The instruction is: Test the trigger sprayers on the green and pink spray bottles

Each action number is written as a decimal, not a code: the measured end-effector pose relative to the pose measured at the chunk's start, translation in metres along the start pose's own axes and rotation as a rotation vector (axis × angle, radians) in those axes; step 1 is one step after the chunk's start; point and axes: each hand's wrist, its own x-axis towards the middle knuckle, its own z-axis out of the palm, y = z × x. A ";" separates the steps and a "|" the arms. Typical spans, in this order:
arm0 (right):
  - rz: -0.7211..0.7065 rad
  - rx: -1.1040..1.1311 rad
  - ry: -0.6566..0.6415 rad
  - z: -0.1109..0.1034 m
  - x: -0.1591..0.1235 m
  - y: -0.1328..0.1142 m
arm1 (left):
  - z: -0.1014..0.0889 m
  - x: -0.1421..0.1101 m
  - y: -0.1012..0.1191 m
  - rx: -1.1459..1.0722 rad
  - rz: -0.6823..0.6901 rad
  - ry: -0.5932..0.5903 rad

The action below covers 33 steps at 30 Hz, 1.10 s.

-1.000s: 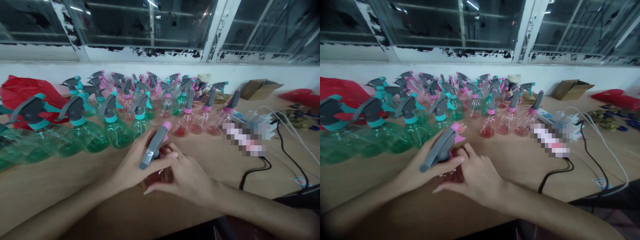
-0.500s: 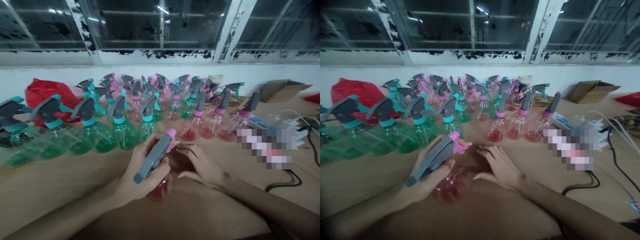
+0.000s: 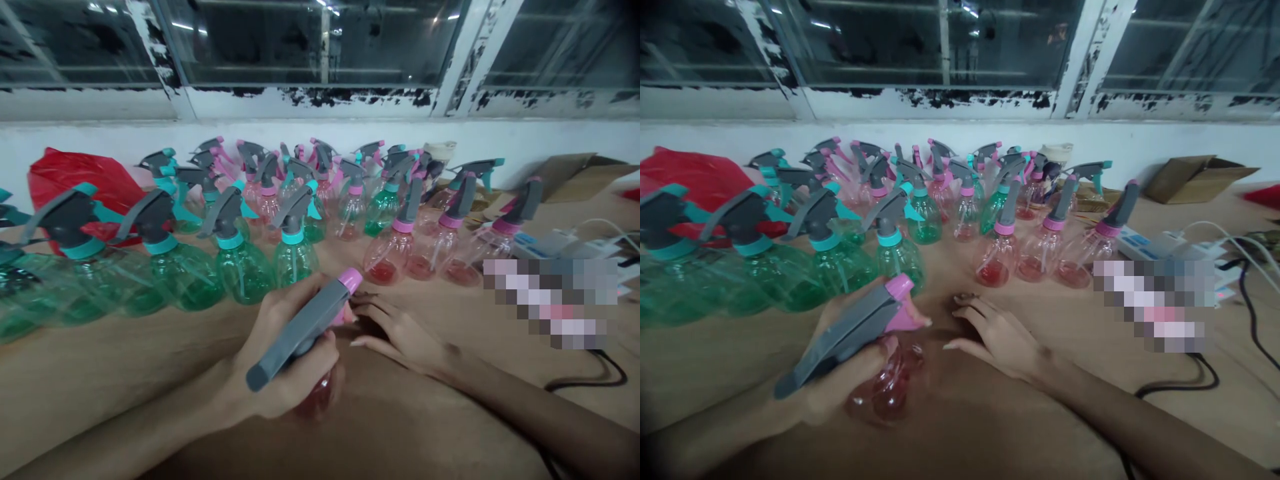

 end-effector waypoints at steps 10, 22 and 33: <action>0.012 0.000 -0.123 -0.003 -0.002 0.004 | 0.005 -0.003 0.005 0.001 -0.054 0.022; 0.015 0.013 -0.145 -0.010 -0.004 0.003 | 0.005 -0.003 0.002 -0.033 -0.065 0.014; -0.007 0.073 -0.118 -0.011 -0.002 0.005 | 0.003 -0.005 0.004 -0.063 0.002 -0.004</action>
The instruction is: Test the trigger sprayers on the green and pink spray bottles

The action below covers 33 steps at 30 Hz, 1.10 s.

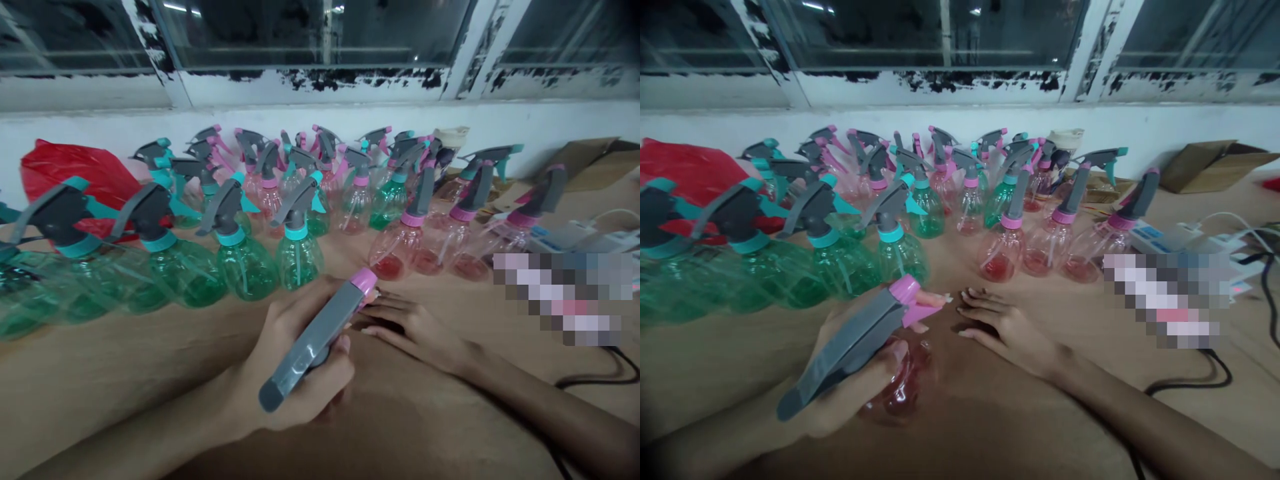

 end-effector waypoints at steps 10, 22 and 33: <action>0.007 0.010 -0.005 -0.002 0.000 -0.002 | -0.003 0.000 0.000 0.048 0.032 -0.046; -0.007 -0.012 0.018 0.002 -0.003 0.002 | -0.002 0.002 -0.004 0.017 0.069 0.013; -0.006 -0.099 0.021 0.003 -0.006 0.000 | 0.000 0.001 -0.002 0.044 0.048 0.031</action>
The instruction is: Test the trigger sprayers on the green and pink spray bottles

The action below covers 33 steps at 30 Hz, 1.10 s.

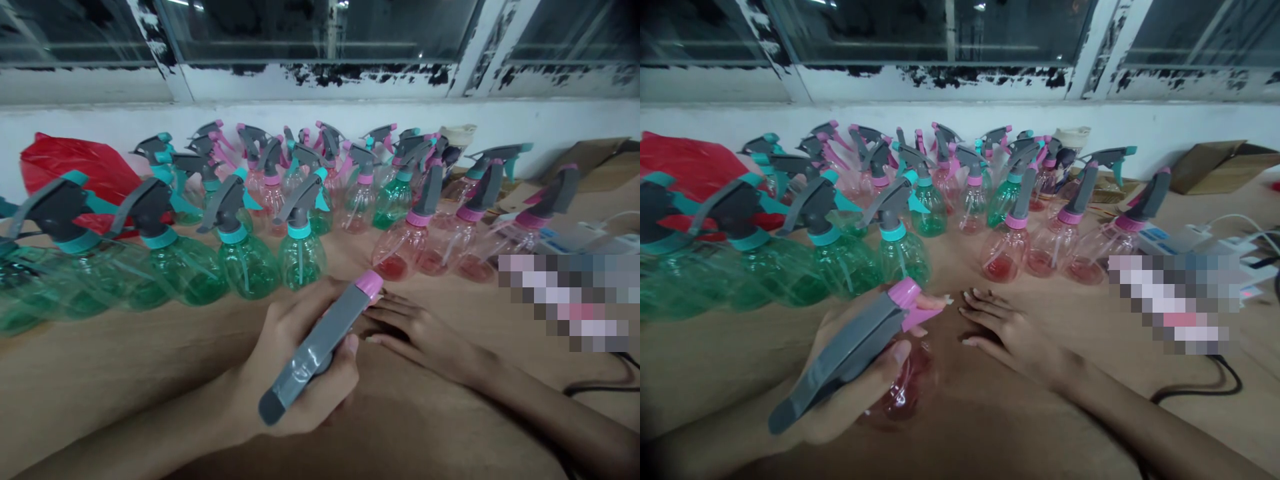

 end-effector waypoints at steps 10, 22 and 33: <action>-0.005 -0.055 -0.028 -0.002 -0.001 -0.001 | 0.005 -0.004 -0.002 0.007 0.000 0.029; 0.027 -0.046 -0.051 -0.002 -0.001 -0.002 | -0.005 0.005 -0.006 0.075 -0.058 0.024; 0.035 -0.048 -0.061 -0.001 -0.001 -0.001 | -0.010 0.009 -0.010 0.099 -0.044 0.041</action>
